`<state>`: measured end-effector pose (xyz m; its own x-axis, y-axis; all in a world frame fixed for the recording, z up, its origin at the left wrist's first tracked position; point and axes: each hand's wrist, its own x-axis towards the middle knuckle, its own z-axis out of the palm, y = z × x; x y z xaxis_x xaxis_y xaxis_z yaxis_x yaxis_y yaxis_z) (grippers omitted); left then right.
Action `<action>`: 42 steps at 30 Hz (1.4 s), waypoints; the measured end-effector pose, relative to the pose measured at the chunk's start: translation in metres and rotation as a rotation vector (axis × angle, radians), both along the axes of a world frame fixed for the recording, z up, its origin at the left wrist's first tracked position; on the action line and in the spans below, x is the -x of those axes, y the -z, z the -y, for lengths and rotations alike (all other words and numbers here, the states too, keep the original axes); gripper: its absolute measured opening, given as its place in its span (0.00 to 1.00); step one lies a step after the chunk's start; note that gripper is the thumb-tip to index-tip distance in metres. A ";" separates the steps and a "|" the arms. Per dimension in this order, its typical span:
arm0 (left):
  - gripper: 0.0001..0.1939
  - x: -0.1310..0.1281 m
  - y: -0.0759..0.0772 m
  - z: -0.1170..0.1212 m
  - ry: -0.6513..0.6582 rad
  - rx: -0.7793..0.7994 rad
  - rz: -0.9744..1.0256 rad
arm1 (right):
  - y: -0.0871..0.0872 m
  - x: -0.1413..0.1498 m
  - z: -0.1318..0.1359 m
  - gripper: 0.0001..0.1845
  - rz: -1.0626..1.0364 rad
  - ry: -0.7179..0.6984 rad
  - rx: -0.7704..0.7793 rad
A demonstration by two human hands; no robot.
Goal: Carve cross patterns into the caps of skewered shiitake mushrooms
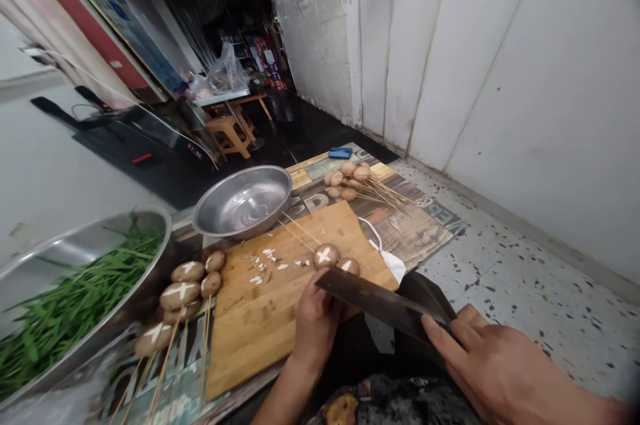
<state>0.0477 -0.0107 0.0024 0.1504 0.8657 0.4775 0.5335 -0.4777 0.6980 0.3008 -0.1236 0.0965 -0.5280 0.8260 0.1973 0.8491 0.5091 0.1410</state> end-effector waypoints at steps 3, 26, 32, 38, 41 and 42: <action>0.13 -0.002 0.000 0.003 -0.028 0.058 0.059 | -0.003 0.001 0.004 0.33 0.059 -0.026 -0.078; 0.12 -0.004 -0.010 0.006 0.031 0.126 0.150 | -0.011 0.023 0.007 0.28 0.088 -0.013 -0.135; 0.11 -0.004 -0.014 0.002 0.032 0.077 0.119 | -0.002 0.032 0.005 0.28 0.119 0.019 -0.103; 0.13 -0.002 -0.006 0.003 0.004 0.096 0.124 | 0.000 0.037 0.013 0.31 0.225 0.079 -0.044; 0.12 0.000 -0.002 0.003 -0.013 0.083 0.095 | -0.003 0.040 0.010 0.30 0.256 0.061 -0.050; 0.12 0.000 -0.002 0.003 -0.020 0.071 0.078 | -0.005 0.041 0.008 0.29 0.247 0.045 -0.062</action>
<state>0.0477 -0.0139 0.0040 0.0978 0.9001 0.4245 0.4853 -0.4155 0.7693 0.2599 -0.1315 0.1015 -0.5295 0.8401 0.1179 0.8065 0.4555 0.3769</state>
